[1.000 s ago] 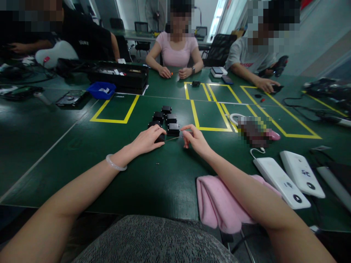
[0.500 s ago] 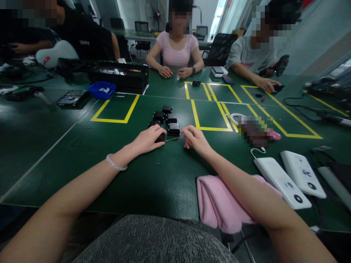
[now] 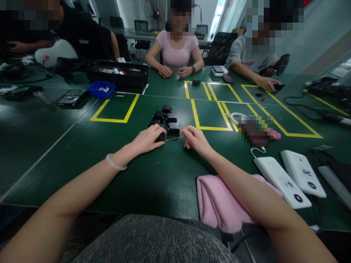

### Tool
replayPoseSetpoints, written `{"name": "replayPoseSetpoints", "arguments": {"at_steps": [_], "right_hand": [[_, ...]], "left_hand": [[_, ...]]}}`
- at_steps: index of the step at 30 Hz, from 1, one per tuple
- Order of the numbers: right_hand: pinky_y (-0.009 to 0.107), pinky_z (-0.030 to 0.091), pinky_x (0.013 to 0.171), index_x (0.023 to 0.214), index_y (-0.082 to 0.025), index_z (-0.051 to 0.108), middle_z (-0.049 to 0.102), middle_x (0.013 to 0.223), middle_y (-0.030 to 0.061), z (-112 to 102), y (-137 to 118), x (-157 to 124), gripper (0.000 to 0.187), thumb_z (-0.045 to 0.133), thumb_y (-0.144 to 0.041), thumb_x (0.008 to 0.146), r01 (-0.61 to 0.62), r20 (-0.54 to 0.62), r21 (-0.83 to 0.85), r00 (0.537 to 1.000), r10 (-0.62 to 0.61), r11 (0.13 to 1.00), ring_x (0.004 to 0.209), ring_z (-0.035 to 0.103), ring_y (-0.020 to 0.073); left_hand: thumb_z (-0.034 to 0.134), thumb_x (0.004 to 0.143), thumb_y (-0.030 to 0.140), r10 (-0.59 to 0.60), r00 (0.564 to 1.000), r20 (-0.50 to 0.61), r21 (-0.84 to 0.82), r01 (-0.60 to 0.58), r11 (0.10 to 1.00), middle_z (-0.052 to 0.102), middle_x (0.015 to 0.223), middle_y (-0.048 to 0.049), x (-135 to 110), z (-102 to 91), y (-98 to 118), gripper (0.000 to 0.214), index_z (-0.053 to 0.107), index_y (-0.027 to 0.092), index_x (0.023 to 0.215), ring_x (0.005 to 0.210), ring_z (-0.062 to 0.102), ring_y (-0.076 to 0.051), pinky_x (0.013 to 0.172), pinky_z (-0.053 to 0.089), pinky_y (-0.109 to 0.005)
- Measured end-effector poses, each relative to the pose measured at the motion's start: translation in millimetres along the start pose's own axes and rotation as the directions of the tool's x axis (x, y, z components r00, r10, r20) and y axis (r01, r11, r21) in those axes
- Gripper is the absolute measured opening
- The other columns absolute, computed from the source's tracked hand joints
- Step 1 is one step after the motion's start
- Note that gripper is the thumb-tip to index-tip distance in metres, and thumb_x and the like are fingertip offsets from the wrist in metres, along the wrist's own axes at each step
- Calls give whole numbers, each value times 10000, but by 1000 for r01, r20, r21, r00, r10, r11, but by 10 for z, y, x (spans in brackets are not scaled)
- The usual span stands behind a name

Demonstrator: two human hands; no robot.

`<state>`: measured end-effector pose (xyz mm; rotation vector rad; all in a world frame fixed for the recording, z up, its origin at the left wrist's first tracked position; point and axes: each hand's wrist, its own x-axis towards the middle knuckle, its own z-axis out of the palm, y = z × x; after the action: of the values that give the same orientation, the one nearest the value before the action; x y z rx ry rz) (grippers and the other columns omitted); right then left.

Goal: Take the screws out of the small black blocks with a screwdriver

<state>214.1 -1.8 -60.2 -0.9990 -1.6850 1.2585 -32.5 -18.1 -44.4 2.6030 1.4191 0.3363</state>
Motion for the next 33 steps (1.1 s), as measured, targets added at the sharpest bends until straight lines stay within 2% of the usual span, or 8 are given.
{"name": "replayPoseSetpoints", "arguments": {"at_steps": [8, 15, 21, 23, 29, 33], "right_hand": [[254, 478, 480, 1017, -239, 516, 509, 511, -119, -1, -22, -9, 227, 635, -394, 900, 2, -4, 35, 1000, -1, 999, 401, 497, 104], [255, 502, 512, 887, -208, 552, 404, 429, -127, 1, 6, 2, 289, 594, -492, 925, -16, 3, 6, 1000, 16, 1000, 375, 489, 98], [245, 485, 483, 1043, -225, 509, 512, 504, -120, -7, 7, -1, 261, 647, -395, 901, 28, 7, 32, 1000, -28, 999, 402, 506, 104], [241, 481, 478, 1043, -224, 508, 514, 510, -117, -8, 15, 1, 261, 646, -395, 902, 23, 6, 40, 1000, -24, 999, 405, 510, 104], [248, 499, 493, 927, -215, 534, 379, 416, -143, -4, 49, 20, 306, 593, -516, 928, -14, -2, 37, 1000, 14, 999, 366, 481, 100], [250, 501, 478, 984, -232, 500, 466, 471, -137, -2, 48, 19, 275, 652, -444, 900, 21, -5, 62, 1000, -21, 998, 377, 474, 97]], "left_hand": [[652, 923, 296, -22, 999, 28, -12, 23, 1000, 569, 1271, -103, 0, -26, 24, 378, 547, 197, 1273, 1111, 606, -279, 840, 549, -381], [636, 930, 305, -13, 1000, 24, -5, 13, 1000, 570, 1274, -102, -1, -28, 20, 369, 540, 204, 1272, 1097, 606, -269, 815, 549, -365], [654, 925, 293, -16, 1000, 26, 7, 16, 1000, 571, 1281, -100, 2, -28, 25, 373, 542, 199, 1269, 1111, 606, -270, 850, 550, -379], [659, 925, 293, -15, 1000, 23, 12, 14, 1000, 572, 1281, -100, 1, -22, 20, 378, 543, 198, 1272, 1115, 607, -270, 862, 547, -384], [654, 929, 295, -3, 1000, 11, 13, 3, 1000, 570, 1278, -99, -3, -3, 2, 379, 543, 196, 1277, 1113, 607, -269, 829, 548, -368], [651, 925, 300, 3, 1000, 0, 12, -3, 1000, 577, 1267, -97, -2, 10, -10, 370, 546, 199, 1265, 1111, 607, -266, 824, 550, -358]]}}
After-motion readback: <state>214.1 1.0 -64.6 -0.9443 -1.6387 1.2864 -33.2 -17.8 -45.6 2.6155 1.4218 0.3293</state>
